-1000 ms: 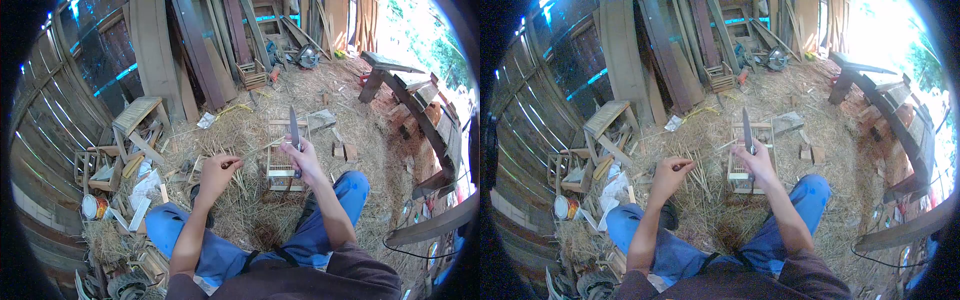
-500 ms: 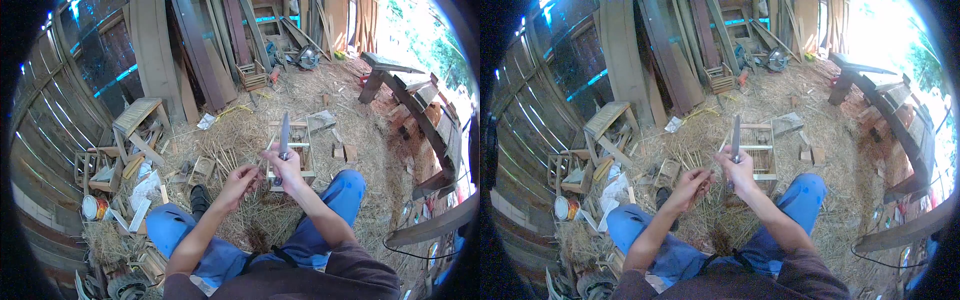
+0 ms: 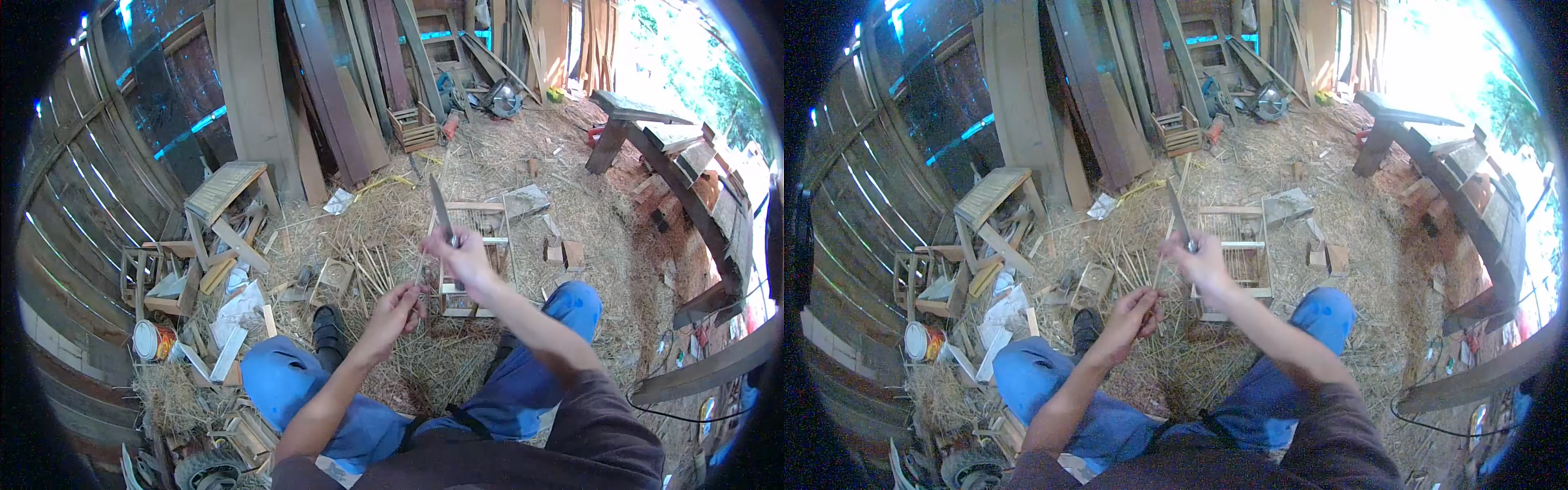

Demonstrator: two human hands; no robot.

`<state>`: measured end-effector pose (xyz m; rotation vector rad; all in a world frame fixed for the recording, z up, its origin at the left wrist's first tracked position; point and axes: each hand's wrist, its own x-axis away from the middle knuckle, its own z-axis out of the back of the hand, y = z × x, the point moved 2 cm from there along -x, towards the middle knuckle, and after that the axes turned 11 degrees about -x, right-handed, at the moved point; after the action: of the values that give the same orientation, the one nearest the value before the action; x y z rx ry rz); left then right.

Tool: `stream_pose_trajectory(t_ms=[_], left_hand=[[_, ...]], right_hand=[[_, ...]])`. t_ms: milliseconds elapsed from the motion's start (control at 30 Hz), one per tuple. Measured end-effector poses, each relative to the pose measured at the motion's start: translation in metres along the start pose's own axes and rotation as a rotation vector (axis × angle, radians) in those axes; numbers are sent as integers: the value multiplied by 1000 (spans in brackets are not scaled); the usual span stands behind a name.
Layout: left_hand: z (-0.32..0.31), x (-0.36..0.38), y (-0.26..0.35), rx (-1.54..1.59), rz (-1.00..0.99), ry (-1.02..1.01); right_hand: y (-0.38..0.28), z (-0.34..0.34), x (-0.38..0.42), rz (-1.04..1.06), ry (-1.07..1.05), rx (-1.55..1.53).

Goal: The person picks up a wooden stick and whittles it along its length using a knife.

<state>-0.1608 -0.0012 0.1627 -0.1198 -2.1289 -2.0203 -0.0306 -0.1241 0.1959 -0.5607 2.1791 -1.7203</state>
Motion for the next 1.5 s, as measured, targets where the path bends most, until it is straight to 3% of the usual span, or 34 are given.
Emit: stream_pose_trajectory(t_ms=[167, 300, 467, 567, 667, 800, 867, 967, 1100, 1300, 1500], left_hand=[[-6, 8, 0, 60, 19, 29], [-11, 7, -1, 35, 26, 43], [-18, -2, 6, 176, -13, 5], [-17, -11, 4, 140, -77, 5], [-17, -14, 2, 112, -71, 33], [-14, -11, 5, 184, -38, 1], [-14, -9, 9, 104, -27, 105], [-8, -13, 7, 42, -39, 185], [-5, -12, 8, -14, -80, 250], [-6, -1, 7, -247, -220, 191], [-13, 10, 6, -98, -200, 156]], right_hand=[[8, 3, -15, 138, -120, 86], [14, -11, 29, -60, -87, -39], [3, -2, 13, 80, -153, 79], [13, -4, 11, 139, -182, -111], [12, -2, 10, 187, -167, 186], [6, -5, 15, 296, -133, 323], [15, -3, 12, 282, -163, 371], [1, -14, 32, 367, -251, 723], [9, -21, 40, 545, -195, 709], [2, -6, 31, 706, -359, 895], [-8, -1, 34, 952, -340, 902]])
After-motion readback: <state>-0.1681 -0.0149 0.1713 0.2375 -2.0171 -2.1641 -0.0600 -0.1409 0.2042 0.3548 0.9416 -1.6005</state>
